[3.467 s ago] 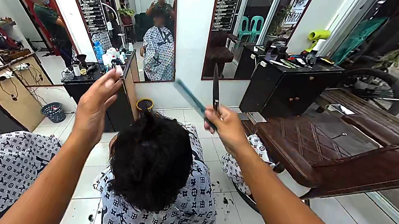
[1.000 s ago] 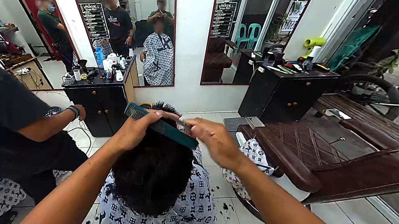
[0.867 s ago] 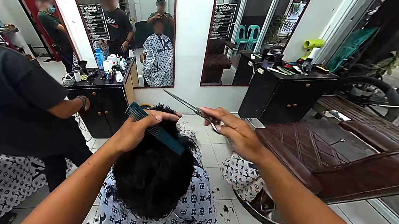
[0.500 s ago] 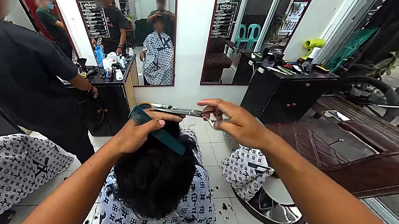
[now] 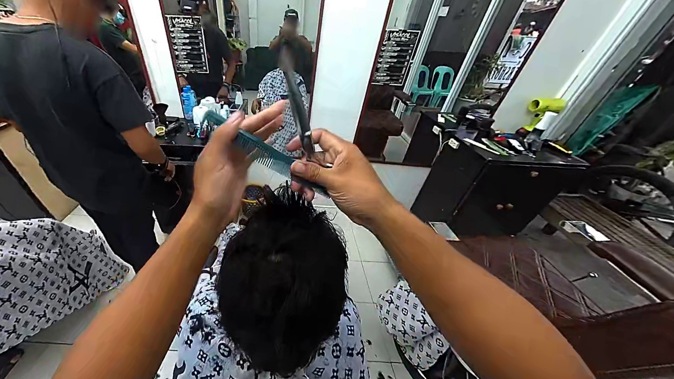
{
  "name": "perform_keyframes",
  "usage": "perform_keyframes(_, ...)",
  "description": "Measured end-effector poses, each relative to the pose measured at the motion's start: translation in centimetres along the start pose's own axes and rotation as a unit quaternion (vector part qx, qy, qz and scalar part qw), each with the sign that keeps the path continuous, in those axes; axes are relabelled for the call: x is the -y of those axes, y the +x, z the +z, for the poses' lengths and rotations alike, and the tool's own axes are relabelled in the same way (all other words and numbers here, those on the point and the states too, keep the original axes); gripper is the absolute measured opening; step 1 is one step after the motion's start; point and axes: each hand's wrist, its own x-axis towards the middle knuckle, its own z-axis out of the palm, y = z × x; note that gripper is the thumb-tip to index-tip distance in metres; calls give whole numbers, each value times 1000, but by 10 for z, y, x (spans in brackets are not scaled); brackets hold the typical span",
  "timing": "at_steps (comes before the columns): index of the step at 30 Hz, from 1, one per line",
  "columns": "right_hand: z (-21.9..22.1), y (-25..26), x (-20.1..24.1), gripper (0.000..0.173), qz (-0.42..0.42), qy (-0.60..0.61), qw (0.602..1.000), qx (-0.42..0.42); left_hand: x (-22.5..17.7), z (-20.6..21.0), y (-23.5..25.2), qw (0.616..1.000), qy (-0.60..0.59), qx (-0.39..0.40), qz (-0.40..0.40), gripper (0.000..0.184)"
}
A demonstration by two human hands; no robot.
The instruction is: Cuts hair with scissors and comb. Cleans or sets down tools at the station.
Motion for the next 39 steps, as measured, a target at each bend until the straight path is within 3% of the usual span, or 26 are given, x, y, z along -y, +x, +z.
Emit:
perform_keyframes(2,-16,14,-16,22,-16,-171,985,-20,16,-49,-39,994,77,-70,-24,55)
perform_keyframes(4,-35,24,-42,24,25,-338,940,-41,42,-86,-85,972,102,-160,-141,44)
perform_keyframes(6,-43,26,-71,28,123,-383,916,-3,63,-102,-131,947,66,-185,-256,27)
perform_keyframes(7,-43,25,-81,28,177,-383,906,35,71,-104,-151,946,23,-177,-272,23)
perform_keyframes(9,-34,23,-80,21,255,-351,894,112,83,-101,-177,957,-68,-139,-247,23)
perform_keyframes(11,-20,17,-65,13,277,-287,904,155,88,-94,-182,975,-85,-69,-195,32)
perform_keyframes(15,-9,11,-55,17,223,-190,942,165,76,-72,-144,989,38,87,-117,61)
perform_keyframes(18,-4,7,-43,26,196,-131,962,140,59,-49,-112,969,170,109,-139,76)
perform_keyframes(20,-2,4,-36,24,165,-105,973,119,52,-36,-94,962,201,128,-133,66)
perform_keyframes(23,-4,3,-31,14,91,-80,991,60,47,-24,-70,956,216,192,-39,37)
perform_keyframes(26,-20,10,-42,17,32,-218,975,27,27,-16,-58,938,275,212,9,25)
perform_keyframes(28,-30,11,-54,20,89,-295,946,104,18,-19,-53,933,301,198,15,20)
perform_keyframes(31,-31,5,-59,20,179,-223,934,212,23,-38,-47,952,278,129,-3,17)
perform_keyframes(34,-28,-1,-53,22,200,-132,953,186,45,-61,-62,989,94,-58,-95,41)
perform_keyframes(36,-26,-3,-48,23,206,-114,959,159,59,-77,-81,973,-10,-181,-141,47)
perform_keyframes(37,-25,-4,-45,23,209,-109,961,148,67,-83,-95,972,-22,-185,-143,44)
perform_keyframes(39,-23,-5,-42,23,216,-101,962,130,77,-86,-120,989,0,-93,-118,29)
